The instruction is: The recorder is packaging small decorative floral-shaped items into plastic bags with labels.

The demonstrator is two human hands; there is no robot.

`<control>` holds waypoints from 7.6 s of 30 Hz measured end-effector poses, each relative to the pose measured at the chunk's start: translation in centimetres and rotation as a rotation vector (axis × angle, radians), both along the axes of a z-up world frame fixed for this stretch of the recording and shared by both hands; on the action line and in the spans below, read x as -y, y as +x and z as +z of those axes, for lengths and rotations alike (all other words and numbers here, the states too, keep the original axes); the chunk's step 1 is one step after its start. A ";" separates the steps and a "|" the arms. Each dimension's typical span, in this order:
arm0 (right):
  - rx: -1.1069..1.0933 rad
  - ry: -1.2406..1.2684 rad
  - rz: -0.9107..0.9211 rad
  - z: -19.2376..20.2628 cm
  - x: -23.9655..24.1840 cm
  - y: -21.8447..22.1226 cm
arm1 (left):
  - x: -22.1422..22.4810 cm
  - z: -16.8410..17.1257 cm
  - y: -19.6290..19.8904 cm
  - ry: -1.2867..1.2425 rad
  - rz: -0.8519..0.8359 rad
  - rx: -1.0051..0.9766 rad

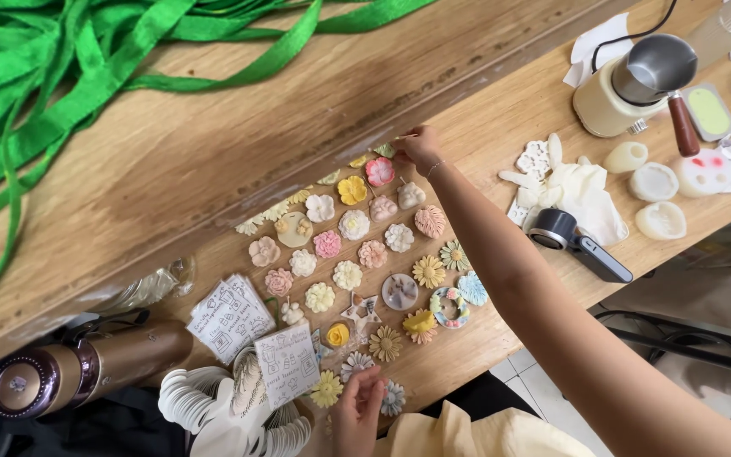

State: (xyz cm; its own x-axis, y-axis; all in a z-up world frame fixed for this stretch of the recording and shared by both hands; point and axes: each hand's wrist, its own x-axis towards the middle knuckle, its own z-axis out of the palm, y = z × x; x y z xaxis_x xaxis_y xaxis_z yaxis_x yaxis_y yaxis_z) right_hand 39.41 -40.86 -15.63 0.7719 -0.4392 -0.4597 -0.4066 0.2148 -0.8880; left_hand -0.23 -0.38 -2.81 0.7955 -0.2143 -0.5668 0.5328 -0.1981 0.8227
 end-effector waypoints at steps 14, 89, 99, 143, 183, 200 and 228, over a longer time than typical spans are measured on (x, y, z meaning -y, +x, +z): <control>0.096 0.066 -0.049 -0.7 0.2 -0.5 | 0.6 2.1 0.7 -0.010 -0.031 0.056; 0.302 -0.338 0.441 28.0 -16.6 -41.0 | 6.5 17.3 3.3 0.204 -0.249 0.961; 0.616 -0.907 0.505 30.4 -19.1 -42.6 | 7.2 15.4 3.4 0.079 -0.099 0.697; 0.643 -0.790 1.233 33.3 -17.6 -42.7 | 2.4 19.3 6.6 -0.069 -1.100 0.415; 0.262 -1.025 1.205 10.0 -21.4 -43.0 | -7.1 16.2 -0.2 0.142 -0.222 0.628; 0.396 0.210 0.425 26.3 -19.4 -39.6 | -4.8 15.8 2.1 0.142 -0.213 0.651; 0.674 1.406 0.126 26.0 -15.3 -40.9 | 0.4 16.8 1.9 0.048 -0.396 0.676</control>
State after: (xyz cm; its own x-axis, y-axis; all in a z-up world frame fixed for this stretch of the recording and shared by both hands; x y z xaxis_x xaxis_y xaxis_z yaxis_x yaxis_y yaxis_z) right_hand -1.52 -25.55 10.40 0.9938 0.1107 0.0024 -0.1106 0.9934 -0.0300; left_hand 1.64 -0.74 13.94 0.8409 -0.5412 -0.0028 -0.1978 -0.3123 0.9292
